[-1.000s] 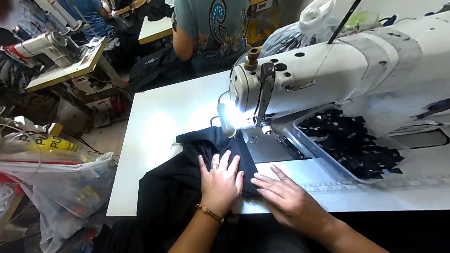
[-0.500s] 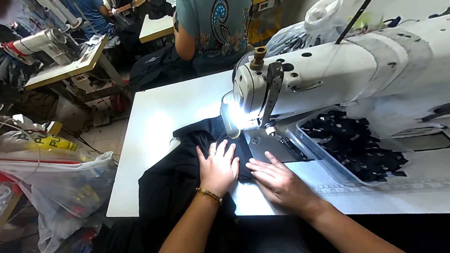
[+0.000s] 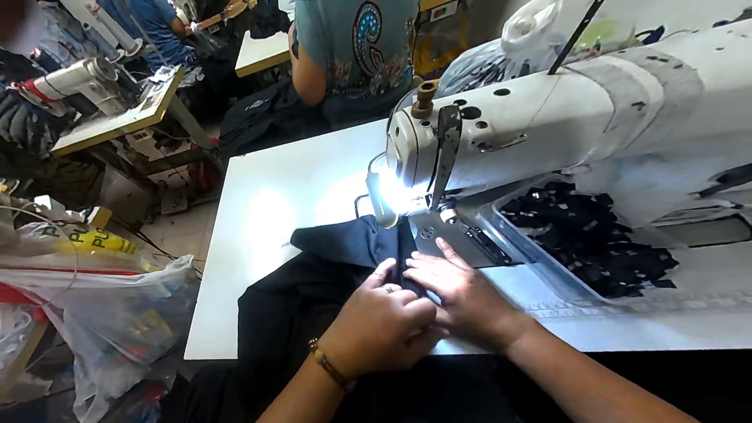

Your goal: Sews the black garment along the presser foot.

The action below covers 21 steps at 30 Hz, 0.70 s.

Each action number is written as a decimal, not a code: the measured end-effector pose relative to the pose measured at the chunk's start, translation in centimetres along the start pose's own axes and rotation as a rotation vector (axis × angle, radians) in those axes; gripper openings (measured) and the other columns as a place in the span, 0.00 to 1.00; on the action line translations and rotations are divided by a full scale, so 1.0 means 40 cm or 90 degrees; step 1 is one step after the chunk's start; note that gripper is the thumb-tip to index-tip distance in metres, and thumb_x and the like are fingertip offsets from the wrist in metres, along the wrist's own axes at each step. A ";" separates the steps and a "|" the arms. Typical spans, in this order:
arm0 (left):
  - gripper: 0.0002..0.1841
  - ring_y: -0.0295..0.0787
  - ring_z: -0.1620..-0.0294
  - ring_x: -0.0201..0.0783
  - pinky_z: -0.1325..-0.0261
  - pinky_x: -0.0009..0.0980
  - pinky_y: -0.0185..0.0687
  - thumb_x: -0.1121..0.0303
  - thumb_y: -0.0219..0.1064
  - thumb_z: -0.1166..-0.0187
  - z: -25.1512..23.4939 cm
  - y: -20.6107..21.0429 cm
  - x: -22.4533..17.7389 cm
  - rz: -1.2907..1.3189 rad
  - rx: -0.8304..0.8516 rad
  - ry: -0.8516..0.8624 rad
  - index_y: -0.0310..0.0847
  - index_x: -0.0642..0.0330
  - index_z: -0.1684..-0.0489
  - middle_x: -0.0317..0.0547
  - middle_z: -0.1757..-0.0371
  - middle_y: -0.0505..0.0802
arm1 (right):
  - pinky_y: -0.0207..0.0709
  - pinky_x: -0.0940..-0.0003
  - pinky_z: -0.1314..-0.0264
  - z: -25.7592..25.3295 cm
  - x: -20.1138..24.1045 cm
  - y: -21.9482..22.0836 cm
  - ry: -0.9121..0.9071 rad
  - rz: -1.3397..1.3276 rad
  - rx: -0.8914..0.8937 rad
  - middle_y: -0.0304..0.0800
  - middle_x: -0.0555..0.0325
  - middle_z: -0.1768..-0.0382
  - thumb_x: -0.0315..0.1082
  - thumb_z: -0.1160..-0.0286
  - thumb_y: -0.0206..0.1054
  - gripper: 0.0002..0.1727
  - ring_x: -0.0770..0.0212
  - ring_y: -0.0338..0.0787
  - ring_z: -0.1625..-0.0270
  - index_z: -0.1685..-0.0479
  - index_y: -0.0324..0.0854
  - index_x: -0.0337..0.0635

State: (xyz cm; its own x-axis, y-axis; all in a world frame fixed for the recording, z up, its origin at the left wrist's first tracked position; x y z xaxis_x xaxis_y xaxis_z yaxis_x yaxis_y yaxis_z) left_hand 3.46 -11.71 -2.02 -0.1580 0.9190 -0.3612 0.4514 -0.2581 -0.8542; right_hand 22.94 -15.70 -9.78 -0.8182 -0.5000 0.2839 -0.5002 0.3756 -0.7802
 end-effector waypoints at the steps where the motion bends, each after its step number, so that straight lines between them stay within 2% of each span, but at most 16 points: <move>1: 0.09 0.90 0.64 0.28 0.14 0.53 0.65 0.60 0.70 0.21 -0.008 0.010 0.008 0.017 -0.031 -0.019 0.89 0.53 0.67 0.32 0.73 0.90 | 0.64 0.32 0.17 0.009 0.011 0.003 -0.017 -0.004 -0.014 0.95 0.48 0.48 0.39 0.31 0.62 0.17 0.45 0.91 0.33 0.55 0.92 0.39; 2: 0.08 0.93 0.56 0.31 0.16 0.55 0.69 0.61 0.69 0.21 -0.015 0.021 0.020 0.016 -0.052 -0.049 0.91 0.53 0.57 0.35 0.65 0.94 | 0.64 0.34 0.16 0.024 0.022 0.004 -0.027 -0.003 -0.027 0.96 0.49 0.48 0.37 0.28 0.62 0.15 0.46 0.91 0.33 0.56 0.92 0.39; 4: 0.19 0.87 0.32 0.40 0.16 0.57 0.65 0.57 0.61 0.15 -0.017 0.048 0.048 -0.038 -0.021 -0.141 0.86 0.52 0.32 0.41 0.40 0.93 | 0.64 0.40 0.14 0.060 0.039 0.008 -0.032 0.011 -0.044 0.95 0.50 0.49 0.34 0.23 0.57 0.15 0.50 0.90 0.32 0.59 0.91 0.39; 5: 0.23 0.80 0.23 0.43 0.15 0.55 0.63 0.52 0.55 0.12 -0.012 0.067 0.058 -0.080 0.010 -0.190 0.82 0.49 0.24 0.42 0.29 0.89 | 0.64 0.40 0.14 0.078 0.042 0.005 -0.028 0.012 -0.045 0.95 0.50 0.48 0.32 0.25 0.56 0.14 0.50 0.89 0.31 0.62 0.90 0.40; 6: 0.27 0.76 0.18 0.44 0.13 0.55 0.61 0.48 0.50 0.10 -0.004 0.087 0.062 -0.121 0.035 -0.235 0.79 0.49 0.21 0.43 0.24 0.86 | 0.64 0.39 0.13 0.093 0.045 -0.004 -0.021 0.007 -0.032 0.95 0.51 0.46 0.32 0.24 0.56 0.14 0.50 0.88 0.28 0.63 0.90 0.40; 9: 0.30 0.72 0.14 0.44 0.10 0.55 0.54 0.46 0.43 0.09 0.020 0.129 0.043 -0.228 0.064 -0.317 0.81 0.50 0.23 0.43 0.19 0.83 | 0.63 0.39 0.12 0.114 0.054 -0.029 -0.007 -0.007 -0.006 0.94 0.52 0.41 0.32 0.22 0.55 0.15 0.51 0.85 0.24 0.65 0.88 0.41; 13: 0.30 0.70 0.13 0.44 0.09 0.65 0.43 0.44 0.42 0.09 0.028 0.145 0.021 -0.284 0.061 -0.351 0.81 0.47 0.23 0.39 0.19 0.83 | 0.62 0.39 0.11 0.120 0.051 -0.040 -0.002 -0.010 0.011 0.94 0.52 0.41 0.32 0.23 0.54 0.14 0.51 0.84 0.23 0.67 0.87 0.42; 21: 0.30 0.67 0.11 0.43 0.09 0.65 0.41 0.43 0.43 0.10 0.030 0.153 0.049 -0.288 0.035 -0.325 0.80 0.45 0.21 0.37 0.17 0.81 | 0.65 0.38 0.14 0.108 0.038 -0.026 0.015 -0.022 0.005 0.95 0.54 0.42 0.34 0.22 0.54 0.16 0.53 0.86 0.25 0.67 0.89 0.42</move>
State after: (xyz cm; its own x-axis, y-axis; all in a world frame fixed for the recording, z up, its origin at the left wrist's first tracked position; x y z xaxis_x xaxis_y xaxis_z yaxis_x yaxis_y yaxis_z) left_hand 4.87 -11.83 -8.40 -0.7213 0.6877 -0.0831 0.1996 0.0913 -0.9756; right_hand 23.45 -20.22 -10.94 -0.8069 -0.4939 0.3240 -0.5262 0.3519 -0.7741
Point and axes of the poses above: each hand's wrist, its own z-axis away from the middle knuckle, its own y-axis out of the palm, x = y × z, the point moved 1 cm from there along -z, towards the middle knuckle
